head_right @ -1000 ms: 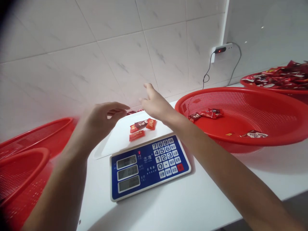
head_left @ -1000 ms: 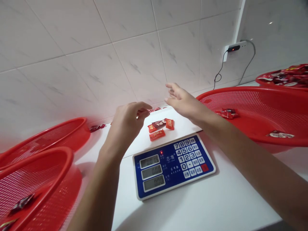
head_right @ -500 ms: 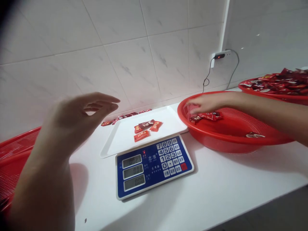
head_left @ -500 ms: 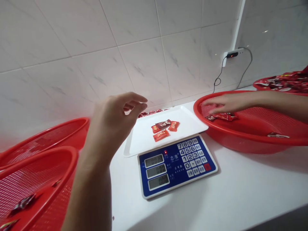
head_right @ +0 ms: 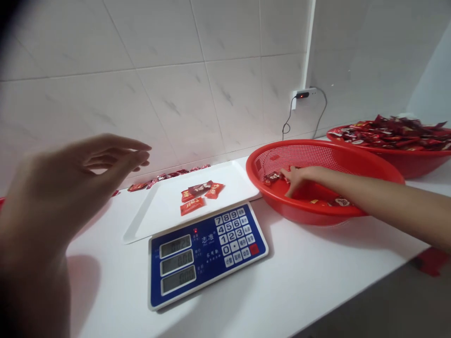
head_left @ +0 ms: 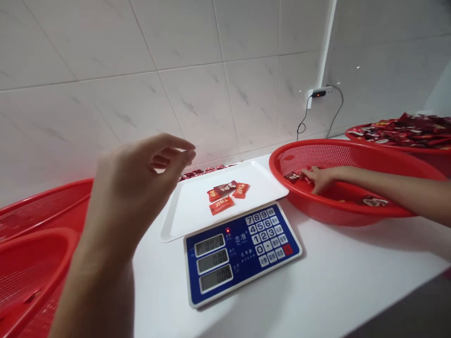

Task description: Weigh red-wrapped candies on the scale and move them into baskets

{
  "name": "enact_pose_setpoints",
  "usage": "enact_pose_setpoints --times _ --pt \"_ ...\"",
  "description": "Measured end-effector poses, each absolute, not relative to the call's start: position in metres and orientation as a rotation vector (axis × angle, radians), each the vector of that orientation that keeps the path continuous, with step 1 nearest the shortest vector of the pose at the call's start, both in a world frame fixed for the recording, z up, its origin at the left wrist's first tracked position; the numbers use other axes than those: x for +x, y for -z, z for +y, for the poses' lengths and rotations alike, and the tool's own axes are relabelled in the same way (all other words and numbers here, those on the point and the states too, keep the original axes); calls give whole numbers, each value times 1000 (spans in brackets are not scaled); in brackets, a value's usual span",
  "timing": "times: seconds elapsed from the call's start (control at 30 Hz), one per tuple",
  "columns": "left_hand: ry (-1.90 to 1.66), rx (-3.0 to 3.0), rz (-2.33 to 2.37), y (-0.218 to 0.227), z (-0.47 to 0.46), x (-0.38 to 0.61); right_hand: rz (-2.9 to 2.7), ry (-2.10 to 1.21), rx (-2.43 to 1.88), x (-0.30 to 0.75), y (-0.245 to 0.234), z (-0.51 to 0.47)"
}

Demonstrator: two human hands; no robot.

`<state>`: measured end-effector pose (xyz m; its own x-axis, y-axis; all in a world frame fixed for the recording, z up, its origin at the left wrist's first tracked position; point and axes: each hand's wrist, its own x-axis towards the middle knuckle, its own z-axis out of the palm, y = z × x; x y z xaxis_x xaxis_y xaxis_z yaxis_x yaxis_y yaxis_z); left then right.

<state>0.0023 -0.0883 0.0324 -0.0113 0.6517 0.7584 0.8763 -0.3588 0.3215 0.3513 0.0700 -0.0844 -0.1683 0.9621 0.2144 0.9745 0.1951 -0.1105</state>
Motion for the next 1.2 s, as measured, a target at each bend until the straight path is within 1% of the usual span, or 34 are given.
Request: enact_pose_setpoints --times 0.1,0.3,0.47,0.53,0.67,0.77,0.83,0.87,0.93,1.0,1.1,1.13,1.2 --pt "1297 -1994 -1597 -32 -87 1 -2318 -24 -1896 347 76 60" --pt "1264 -1932 -1603 -30 -83 -3 -2196 207 -1809 340 78 59" --pt "1267 -1922 -1588 -29 -85 -3 -2443 319 -1322 343 81 62" --pt "1262 -1909 -1644 -29 -86 -2 -2423 389 -1249 343 79 55" --pt "1305 -1913 -1679 -28 -88 -4 -2176 472 -1359 341 79 47" --pt "1232 -1956 -1635 -27 -87 -4 -2220 408 -1400 336 78 53" --pt "1166 -1972 -1624 -27 -87 -4 -2399 243 -1401 333 70 57" --pt "1149 -1972 -1629 -27 -86 -4 -2492 102 -1425 333 65 58" --pt "1129 -1972 -1655 -27 -86 -3 -2593 -204 -1534 337 54 57" --pt "1138 -1963 -1669 -27 -85 -3 -2572 -375 -1708 348 48 52" --pt "1159 -1987 -1651 -28 -86 -2 -2445 -292 -1912 371 54 43" --pt "1161 -2006 -1641 -29 -87 0 -2400 -226 -1943 379 59 40" --pt "1168 -2039 -1624 -31 -89 2 -2260 12 -1919 390 70 37"
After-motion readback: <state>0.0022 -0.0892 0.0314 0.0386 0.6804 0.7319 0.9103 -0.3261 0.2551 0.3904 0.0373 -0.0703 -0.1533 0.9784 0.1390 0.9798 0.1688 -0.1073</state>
